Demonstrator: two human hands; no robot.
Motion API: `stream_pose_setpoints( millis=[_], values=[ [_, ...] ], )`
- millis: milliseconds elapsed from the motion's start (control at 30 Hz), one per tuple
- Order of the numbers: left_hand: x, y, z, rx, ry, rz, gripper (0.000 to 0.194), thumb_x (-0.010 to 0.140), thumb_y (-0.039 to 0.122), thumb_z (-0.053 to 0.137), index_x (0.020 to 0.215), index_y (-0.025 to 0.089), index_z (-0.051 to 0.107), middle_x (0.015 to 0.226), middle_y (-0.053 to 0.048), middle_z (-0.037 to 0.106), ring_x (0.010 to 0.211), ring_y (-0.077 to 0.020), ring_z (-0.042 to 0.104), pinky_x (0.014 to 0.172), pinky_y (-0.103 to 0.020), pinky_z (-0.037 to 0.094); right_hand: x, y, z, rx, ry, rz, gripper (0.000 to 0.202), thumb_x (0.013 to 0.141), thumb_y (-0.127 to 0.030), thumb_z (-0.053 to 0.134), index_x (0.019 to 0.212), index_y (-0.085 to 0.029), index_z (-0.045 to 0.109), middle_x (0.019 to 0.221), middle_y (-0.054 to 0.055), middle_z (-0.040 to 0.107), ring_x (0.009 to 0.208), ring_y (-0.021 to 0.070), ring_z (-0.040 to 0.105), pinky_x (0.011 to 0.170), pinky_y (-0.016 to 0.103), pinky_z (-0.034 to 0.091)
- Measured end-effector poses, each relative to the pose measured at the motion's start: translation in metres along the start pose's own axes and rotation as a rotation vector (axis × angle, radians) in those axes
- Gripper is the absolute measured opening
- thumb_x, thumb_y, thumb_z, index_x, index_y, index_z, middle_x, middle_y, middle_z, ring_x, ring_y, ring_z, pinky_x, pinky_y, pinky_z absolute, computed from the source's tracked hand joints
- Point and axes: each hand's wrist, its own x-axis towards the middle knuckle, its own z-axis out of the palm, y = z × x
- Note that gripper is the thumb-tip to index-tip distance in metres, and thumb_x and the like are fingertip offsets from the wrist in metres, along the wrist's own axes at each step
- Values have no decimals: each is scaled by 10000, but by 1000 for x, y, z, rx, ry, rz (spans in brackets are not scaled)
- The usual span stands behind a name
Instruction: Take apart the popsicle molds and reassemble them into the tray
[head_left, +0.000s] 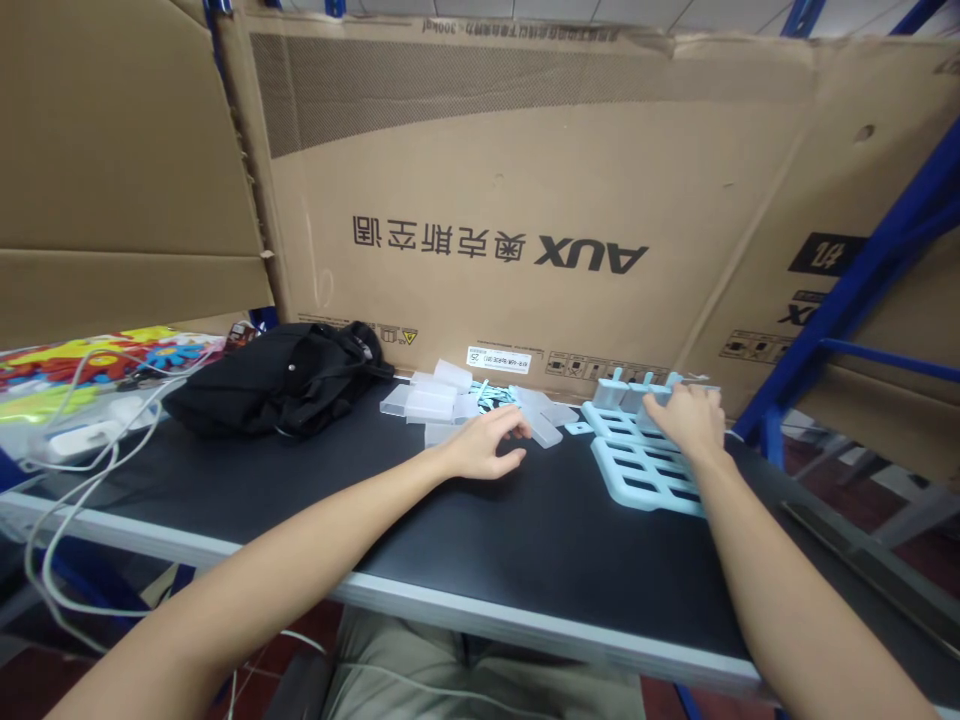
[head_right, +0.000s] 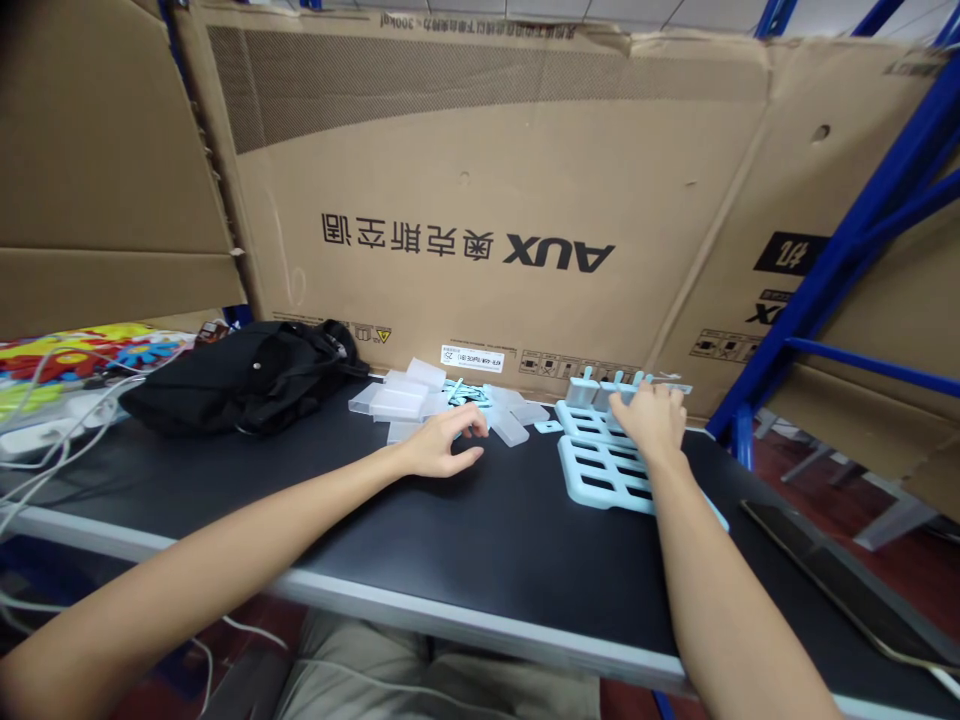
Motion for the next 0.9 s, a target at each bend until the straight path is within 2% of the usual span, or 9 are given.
stream_pose_setpoints(
  millis=[100, 233, 333, 533, 700, 900],
  values=[
    [0, 0, 0, 11, -17, 2, 178, 822, 206, 572, 995, 199, 532, 1021, -51, 591, 916, -170, 583, 824, -310, 514, -4, -5, -3, -18, 35, 71, 637, 904, -524, 317, 1168, -31, 623, 1199, 261, 599, 1173, 419, 464, 908, 532, 436],
    [0, -1, 0, 27, -32, 5, 157, 812, 196, 574, 966, 197, 547, 1001, -47, 587, 913, -167, 583, 814, -299, 508, -6, -6, 1, 2, 54, 66, 656, 914, -538, 287, 1219, -51, 603, 1229, 235, 603, 1176, 410, 463, 915, 552, 430],
    [0, -1, 1, 37, -34, 0, 142, 809, 196, 574, 950, 195, 558, 997, -48, 589, 907, -167, 584, 813, -293, 505, -5, -3, 4, -4, 21, 48, 648, 907, -531, 293, 1228, -59, 601, 1230, 224, 607, 1174, 402, 464, 922, 549, 421],
    [0, 1, -1, 40, -39, 40, 76, 810, 170, 561, 881, 195, 566, 978, -49, 596, 935, -175, 589, 860, -293, 493, -5, -6, 1, -23, -54, 58, 606, 844, -538, 361, 1118, -89, 662, 1254, 209, 584, 1235, 427, 386, 943, 568, 380],
    [1, 2, -1, 41, -54, 47, 74, 807, 156, 555, 868, 193, 575, 981, -56, 601, 944, -182, 591, 870, -300, 489, -6, -9, -1, -27, -98, 49, 614, 806, -489, 393, 1214, -87, 616, 1308, 195, 557, 1253, 417, 357, 959, 582, 367],
    [0, 2, -1, 74, -80, 56, 79, 813, 163, 548, 880, 193, 578, 994, -54, 594, 958, -177, 589, 865, -284, 484, -7, -10, 4, -62, -110, 17, 594, 782, -450, 410, 1237, -113, 590, 1335, 184, 545, 1267, 404, 345, 947, 573, 371]
  ],
)
